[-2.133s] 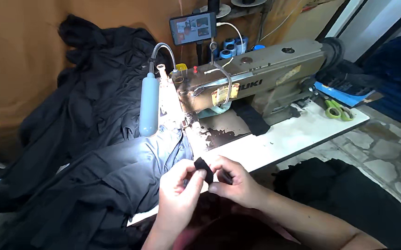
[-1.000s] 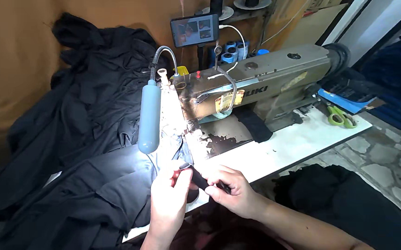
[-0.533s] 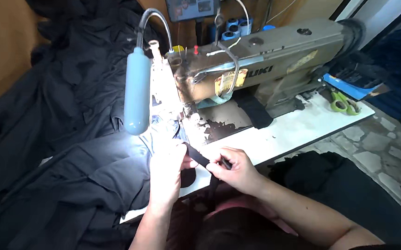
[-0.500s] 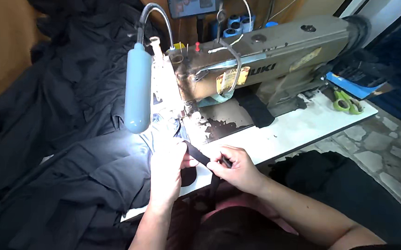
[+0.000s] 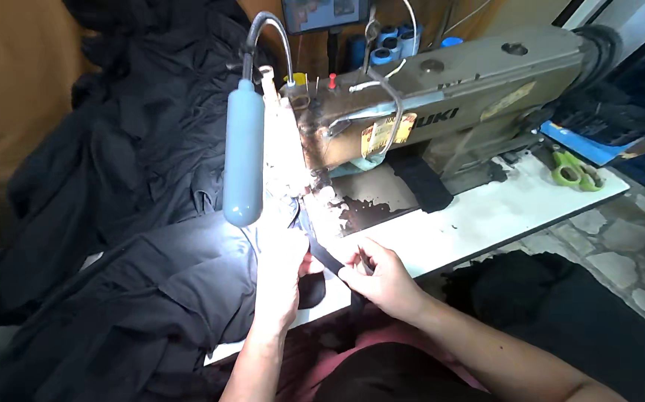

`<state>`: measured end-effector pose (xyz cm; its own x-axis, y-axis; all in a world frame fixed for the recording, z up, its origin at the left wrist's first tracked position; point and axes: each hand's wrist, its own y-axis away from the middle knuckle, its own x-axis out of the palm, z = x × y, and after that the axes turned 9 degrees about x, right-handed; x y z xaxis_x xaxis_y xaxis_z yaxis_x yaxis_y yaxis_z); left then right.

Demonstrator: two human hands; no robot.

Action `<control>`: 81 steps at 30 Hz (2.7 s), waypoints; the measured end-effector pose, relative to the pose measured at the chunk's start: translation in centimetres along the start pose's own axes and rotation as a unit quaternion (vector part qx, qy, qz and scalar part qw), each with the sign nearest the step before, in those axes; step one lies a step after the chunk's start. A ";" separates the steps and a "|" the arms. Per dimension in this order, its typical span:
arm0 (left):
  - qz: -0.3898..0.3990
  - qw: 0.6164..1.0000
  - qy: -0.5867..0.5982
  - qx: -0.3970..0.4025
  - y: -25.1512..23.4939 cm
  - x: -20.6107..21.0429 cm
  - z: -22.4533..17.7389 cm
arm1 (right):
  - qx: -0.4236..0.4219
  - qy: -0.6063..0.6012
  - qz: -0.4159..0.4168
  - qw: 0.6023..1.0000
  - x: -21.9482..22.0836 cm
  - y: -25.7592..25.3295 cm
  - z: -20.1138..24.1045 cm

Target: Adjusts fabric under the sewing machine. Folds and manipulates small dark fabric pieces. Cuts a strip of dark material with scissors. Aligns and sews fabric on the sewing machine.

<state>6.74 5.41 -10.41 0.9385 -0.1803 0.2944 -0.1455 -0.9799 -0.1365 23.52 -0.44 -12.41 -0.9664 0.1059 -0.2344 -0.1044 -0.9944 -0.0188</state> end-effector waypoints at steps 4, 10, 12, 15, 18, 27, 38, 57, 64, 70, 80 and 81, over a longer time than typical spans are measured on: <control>0.027 0.998 -0.017 0.045 0.2 0.0 -0.1 | 0.033 0.031 0.057 0.997 -0.5 0.0 0.1; 0.065 0.991 -0.098 0.070 0.2 -1.1 0.1 | -0.007 0.028 0.119 0.993 -0.5 -0.1 0.0; 0.048 0.989 -0.129 0.063 -0.3 -1.6 0.2 | -0.013 0.085 0.129 0.988 -0.3 -0.6 0.2; 0.080 0.955 -0.282 0.050 -1.4 -2.9 0.7 | 0.020 0.184 0.208 0.960 -0.1 -2.0 0.7; 0.174 0.880 -0.438 0.055 -1.8 -4.2 0.5 | 0.023 0.257 0.281 0.924 0.0 -2.6 0.8; 0.222 0.761 -0.577 0.195 -1.3 -4.3 1.5 | 0.029 0.253 0.266 0.930 -0.2 -2.5 0.6; 0.242 0.726 -0.588 0.263 -2.5 -3.6 3.4 | 0.046 0.274 0.269 0.922 0.3 -2.3 1.3; 0.254 0.683 -0.631 0.268 -2.5 -2.7 5.6 | 0.045 0.284 0.272 0.918 -0.2 -2.2 1.0; 0.224 0.714 -0.603 0.277 -3.1 -3.2 5.2 | 0.059 0.254 0.270 0.927 0.0 -3.3 0.9; 0.230 0.745 -0.579 0.238 -3.5 -3.4 4.6 | 0.071 0.252 0.276 0.925 -0.1 -3.6 1.2; 0.231 0.751 -0.589 0.188 -4.4 -3.1 3.8 | 0.111 0.267 0.278 0.916 0.4 -4.5 1.6; 0.231 0.753 -0.586 0.191 -4.3 -3.2 3.7 | 0.110 0.267 0.278 0.916 0.4 -4.5 1.6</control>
<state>5.54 10.56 -14.30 0.4810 -0.0764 -0.8734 -0.6496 -0.7000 -0.2965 23.24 4.13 -10.86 -0.6386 -0.4930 -0.5908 0.2676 -0.8622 0.4302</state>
